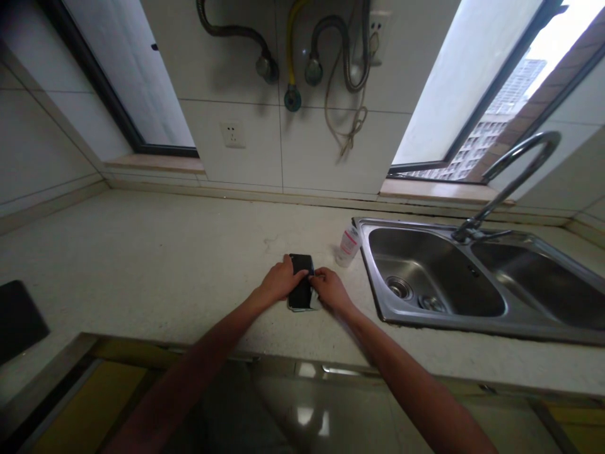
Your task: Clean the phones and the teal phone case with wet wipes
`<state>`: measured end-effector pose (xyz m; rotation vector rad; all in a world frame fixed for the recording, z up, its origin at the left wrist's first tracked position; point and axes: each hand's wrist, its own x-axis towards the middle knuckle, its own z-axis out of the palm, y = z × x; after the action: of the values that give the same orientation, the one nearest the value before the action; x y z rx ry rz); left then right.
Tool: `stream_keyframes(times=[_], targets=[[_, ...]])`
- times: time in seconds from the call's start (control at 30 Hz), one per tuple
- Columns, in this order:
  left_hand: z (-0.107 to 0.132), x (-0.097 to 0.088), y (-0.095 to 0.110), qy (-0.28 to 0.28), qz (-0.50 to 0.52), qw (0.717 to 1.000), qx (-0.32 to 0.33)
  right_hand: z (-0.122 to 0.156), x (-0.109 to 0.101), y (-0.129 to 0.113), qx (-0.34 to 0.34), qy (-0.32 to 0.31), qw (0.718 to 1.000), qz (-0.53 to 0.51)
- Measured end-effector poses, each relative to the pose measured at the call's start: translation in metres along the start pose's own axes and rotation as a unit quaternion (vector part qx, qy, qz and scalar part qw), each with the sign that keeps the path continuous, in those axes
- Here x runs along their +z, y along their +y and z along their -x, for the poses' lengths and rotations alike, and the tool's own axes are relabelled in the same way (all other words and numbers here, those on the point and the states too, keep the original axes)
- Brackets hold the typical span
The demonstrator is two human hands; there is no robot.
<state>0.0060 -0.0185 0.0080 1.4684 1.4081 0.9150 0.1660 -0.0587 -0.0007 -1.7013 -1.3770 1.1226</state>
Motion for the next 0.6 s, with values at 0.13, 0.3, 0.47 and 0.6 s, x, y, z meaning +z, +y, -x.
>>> stream_keyframes(times=[0.13,0.3,0.47,0.6], targets=[[0.003,-0.001,0.001,0.042,0.061,0.997,0.008,-0.004,0.000,-0.005,0.074,-0.006,0.986,-0.152],[0.005,-0.006,-0.002,0.054,0.000,0.998,0.015,-0.015,-0.009,-0.016,0.075,-0.051,0.991,-0.102],[-0.001,-0.010,-0.010,0.083,0.047,0.994,0.050,-0.029,-0.010,-0.022,0.058,-0.080,0.984,-0.146],[-0.015,-0.016,-0.015,0.088,0.091,0.989,0.081,-0.039,0.000,-0.025,0.024,-0.047,0.978,-0.203]])
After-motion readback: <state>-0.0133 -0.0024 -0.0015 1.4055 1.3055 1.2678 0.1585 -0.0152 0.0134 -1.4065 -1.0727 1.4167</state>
